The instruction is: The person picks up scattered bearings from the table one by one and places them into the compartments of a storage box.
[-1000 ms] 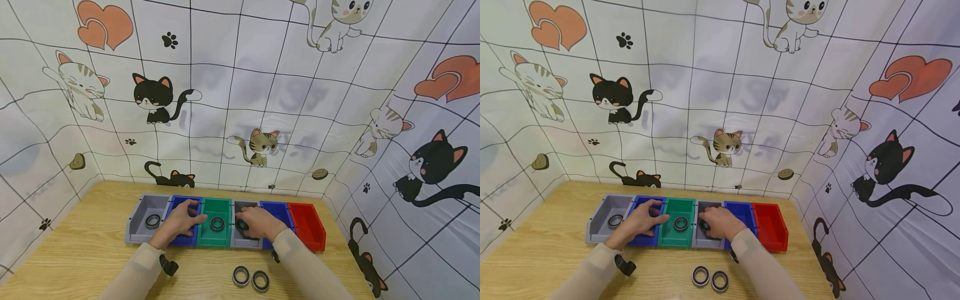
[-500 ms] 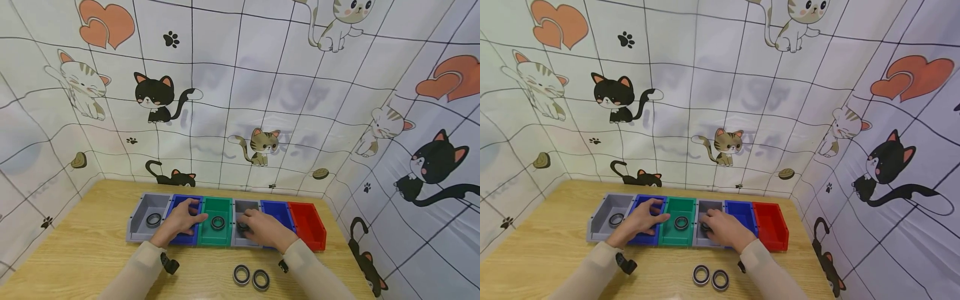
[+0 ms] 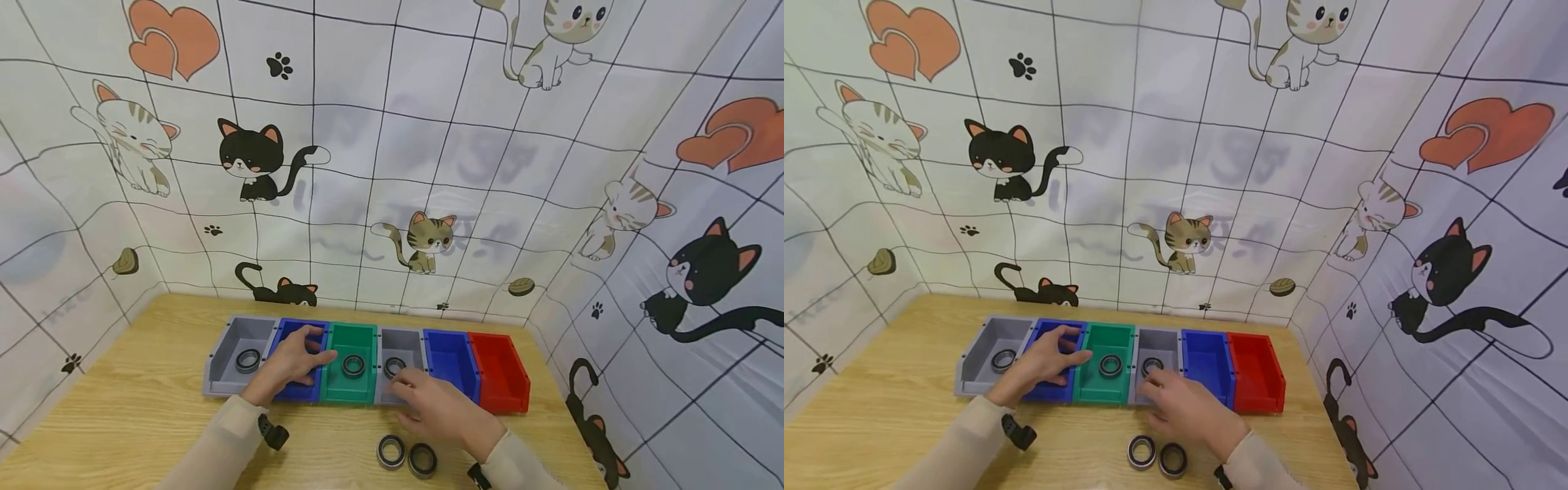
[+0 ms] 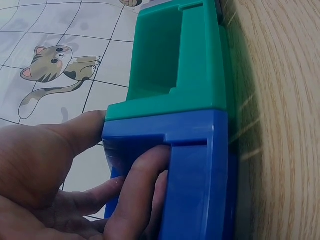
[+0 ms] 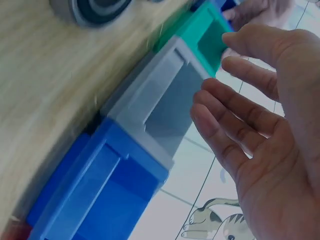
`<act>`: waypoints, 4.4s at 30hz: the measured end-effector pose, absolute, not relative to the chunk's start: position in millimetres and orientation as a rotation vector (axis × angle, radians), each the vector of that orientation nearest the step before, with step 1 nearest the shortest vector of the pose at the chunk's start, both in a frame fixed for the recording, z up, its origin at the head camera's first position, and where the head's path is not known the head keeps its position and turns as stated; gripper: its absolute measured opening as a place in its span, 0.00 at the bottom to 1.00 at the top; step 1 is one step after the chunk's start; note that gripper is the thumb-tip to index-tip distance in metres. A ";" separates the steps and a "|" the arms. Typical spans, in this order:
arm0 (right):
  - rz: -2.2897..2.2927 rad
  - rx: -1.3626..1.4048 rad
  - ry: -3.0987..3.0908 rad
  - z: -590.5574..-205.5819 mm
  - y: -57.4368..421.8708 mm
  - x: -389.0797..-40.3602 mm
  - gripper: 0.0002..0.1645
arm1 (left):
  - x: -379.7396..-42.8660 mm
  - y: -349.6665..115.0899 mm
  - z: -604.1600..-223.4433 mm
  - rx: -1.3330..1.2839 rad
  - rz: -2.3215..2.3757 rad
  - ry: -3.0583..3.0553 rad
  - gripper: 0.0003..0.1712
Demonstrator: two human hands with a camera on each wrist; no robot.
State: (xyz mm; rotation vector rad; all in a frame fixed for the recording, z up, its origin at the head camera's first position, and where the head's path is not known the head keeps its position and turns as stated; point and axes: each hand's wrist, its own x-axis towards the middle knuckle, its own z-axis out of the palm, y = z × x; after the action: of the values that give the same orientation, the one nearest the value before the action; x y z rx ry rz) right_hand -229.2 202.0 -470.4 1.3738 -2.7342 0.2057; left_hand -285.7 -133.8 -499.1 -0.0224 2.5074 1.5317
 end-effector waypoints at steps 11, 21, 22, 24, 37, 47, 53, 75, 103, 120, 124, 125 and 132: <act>0.306 1.444 -3.017 -478.9 194.1 -203.9 0.24 | -286.5 -137.6 -498.5 -0.022 1.526 2.513 0.46; 0.334 1.447 -3.125 -493.9 198.4 -197.3 0.29 | -284.0 -135.2 -499.3 -0.019 1.530 2.510 0.46; 0.337 1.456 -3.120 -495.3 199.0 -197.2 0.29 | -283.9 -134.5 -499.5 -0.018 1.527 2.509 0.46; 0.345 1.469 -3.110 -497.3 199.7 -197.3 0.28 | -284.1 -133.7 -499.5 -0.011 1.524 2.513 0.46; 0.369 1.510 -3.063 -499.7 200.3 -197.0 0.28 | -286.4 -135.6 -502.1 -0.028 1.529 2.494 0.46; 0.417 1.590 -3.028 -503.1 198.8 -199.2 0.22 | -285.6 -135.4 -500.0 -0.023 1.530 2.493 0.46; 0.409 1.608 -3.012 -502.1 198.2 -199.4 0.20 | -286.5 -134.6 -498.9 -0.030 1.525 2.492 0.46; 0.406 1.618 -3.012 -500.3 199.4 -200.6 0.21 | -287.4 -134.5 -499.9 -0.041 1.525 2.487 0.46; 0.268 1.400 -2.909 -462.6 212.2 -216.2 0.23 | -286.9 -136.1 -497.0 -0.016 1.511 2.493 0.47; 0.281 1.194 -2.939 -440.8 239.0 -247.0 0.22 | -285.8 -136.1 -499.9 -0.039 1.502 2.496 0.46; 0.277 1.148 -2.948 -439.3 247.6 -253.2 0.23 | -286.1 -136.0 -499.7 -0.038 1.498 2.494 0.47; 0.282 1.140 -2.947 -438.8 249.8 -255.1 0.24 | -286.4 -136.0 -499.7 -0.040 1.500 2.492 0.47; 0.321 1.042 -2.983 -440.0 263.2 -269.8 0.24 | -288.1 -135.1 -497.7 -0.031 1.512 2.483 0.46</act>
State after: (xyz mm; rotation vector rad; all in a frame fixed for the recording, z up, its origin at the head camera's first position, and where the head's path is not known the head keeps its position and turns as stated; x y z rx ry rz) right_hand -269.8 263.2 -440.0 1.0420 -2.9832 0.3212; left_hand -288.1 -135.1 -497.7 -0.0310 2.4826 1.5125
